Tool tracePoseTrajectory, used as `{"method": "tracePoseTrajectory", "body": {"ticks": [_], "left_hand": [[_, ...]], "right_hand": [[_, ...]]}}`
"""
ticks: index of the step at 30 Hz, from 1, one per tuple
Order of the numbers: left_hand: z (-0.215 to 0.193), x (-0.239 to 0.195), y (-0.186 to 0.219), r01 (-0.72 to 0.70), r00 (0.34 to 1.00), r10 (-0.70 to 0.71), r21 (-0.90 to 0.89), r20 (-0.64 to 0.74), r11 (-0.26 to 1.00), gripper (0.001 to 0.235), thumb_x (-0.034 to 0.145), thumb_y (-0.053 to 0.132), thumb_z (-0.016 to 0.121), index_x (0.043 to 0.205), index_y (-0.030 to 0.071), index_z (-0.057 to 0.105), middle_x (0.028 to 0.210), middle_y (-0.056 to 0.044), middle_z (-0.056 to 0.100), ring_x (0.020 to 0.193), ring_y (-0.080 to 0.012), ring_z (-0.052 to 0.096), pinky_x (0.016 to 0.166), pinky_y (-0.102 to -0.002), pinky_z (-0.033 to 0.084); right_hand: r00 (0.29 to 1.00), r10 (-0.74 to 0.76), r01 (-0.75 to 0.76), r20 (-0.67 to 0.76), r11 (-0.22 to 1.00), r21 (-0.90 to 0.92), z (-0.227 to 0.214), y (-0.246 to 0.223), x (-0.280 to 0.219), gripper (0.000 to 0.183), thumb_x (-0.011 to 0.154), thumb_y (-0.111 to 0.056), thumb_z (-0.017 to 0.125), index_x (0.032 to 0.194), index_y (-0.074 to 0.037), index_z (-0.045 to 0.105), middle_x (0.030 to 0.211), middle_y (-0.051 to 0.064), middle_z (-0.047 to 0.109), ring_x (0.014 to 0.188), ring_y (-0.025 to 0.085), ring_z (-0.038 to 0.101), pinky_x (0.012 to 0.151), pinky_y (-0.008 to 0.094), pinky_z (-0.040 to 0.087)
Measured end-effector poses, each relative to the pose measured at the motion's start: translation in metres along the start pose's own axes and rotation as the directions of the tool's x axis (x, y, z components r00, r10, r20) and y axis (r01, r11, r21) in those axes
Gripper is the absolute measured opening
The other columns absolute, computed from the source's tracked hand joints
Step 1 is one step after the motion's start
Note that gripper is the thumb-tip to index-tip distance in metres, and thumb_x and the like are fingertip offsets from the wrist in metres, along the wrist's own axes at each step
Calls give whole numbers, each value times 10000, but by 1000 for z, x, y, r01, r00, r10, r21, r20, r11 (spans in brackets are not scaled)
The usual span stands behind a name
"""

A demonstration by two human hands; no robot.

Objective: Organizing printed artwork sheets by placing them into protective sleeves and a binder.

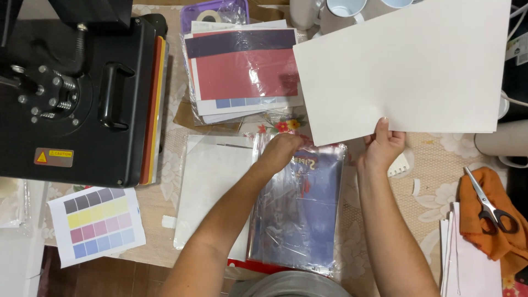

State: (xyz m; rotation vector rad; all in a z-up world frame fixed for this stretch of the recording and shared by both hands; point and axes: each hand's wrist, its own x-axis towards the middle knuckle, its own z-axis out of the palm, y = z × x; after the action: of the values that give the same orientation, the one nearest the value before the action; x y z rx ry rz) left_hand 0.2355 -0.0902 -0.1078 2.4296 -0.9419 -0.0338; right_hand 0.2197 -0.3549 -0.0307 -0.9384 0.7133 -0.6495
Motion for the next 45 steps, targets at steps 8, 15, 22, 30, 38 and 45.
{"method": "tracePoseTrajectory", "body": {"ticks": [8,15,22,30,38,45], "left_hand": [[-40,-4,38,-204,963,243,275,-115,940,80,969,199,571,911,150,597,993,-25,654,1027,-208,646,904,-354,506],[-17,-13,39,-235,933,294,268,-207,934,72,970,195,577,935,137,600,858,-18,543,951,-211,610,871,-363,507],[-27,-9,27,-110,986,125,139,-107,984,192,1021,277,508,906,149,594,753,-22,580,800,-210,634,779,-358,495],[-74,7,22,90,975,-78,-49,209,995,284,905,336,709,1056,100,665,868,-115,722,911,-328,688,863,-459,495],[-108,11,-3,217,936,-232,86,264,972,92,908,279,698,876,193,697,796,14,711,923,-209,652,937,-390,418],[-121,12,12,386,870,-393,85,297,919,145,976,323,622,964,199,696,830,-36,647,980,-226,590,995,-398,385]], "right_hand": [[999,-20,24,32,991,-128,23,26,-11,217,985,-151,707,1148,-121,568,908,-4,694,758,124,751,647,292,703],[995,-4,25,97,975,-222,21,41,-22,227,963,-151,745,1131,-113,597,814,-36,654,709,77,713,634,238,684],[954,-48,134,296,951,-279,6,25,-18,155,968,-87,756,1035,-91,617,730,-60,572,676,41,626,621,200,600],[827,81,292,556,783,-549,0,0,18,109,950,-64,780,1024,-60,700,698,34,625,597,92,587,547,215,522],[759,251,248,601,742,-623,20,-7,37,208,916,-45,754,1109,-17,684,779,46,671,614,78,618,509,212,520],[633,514,148,579,654,-742,-10,41,49,229,881,-36,732,1100,13,686,793,72,701,642,102,623,540,244,515]]}}
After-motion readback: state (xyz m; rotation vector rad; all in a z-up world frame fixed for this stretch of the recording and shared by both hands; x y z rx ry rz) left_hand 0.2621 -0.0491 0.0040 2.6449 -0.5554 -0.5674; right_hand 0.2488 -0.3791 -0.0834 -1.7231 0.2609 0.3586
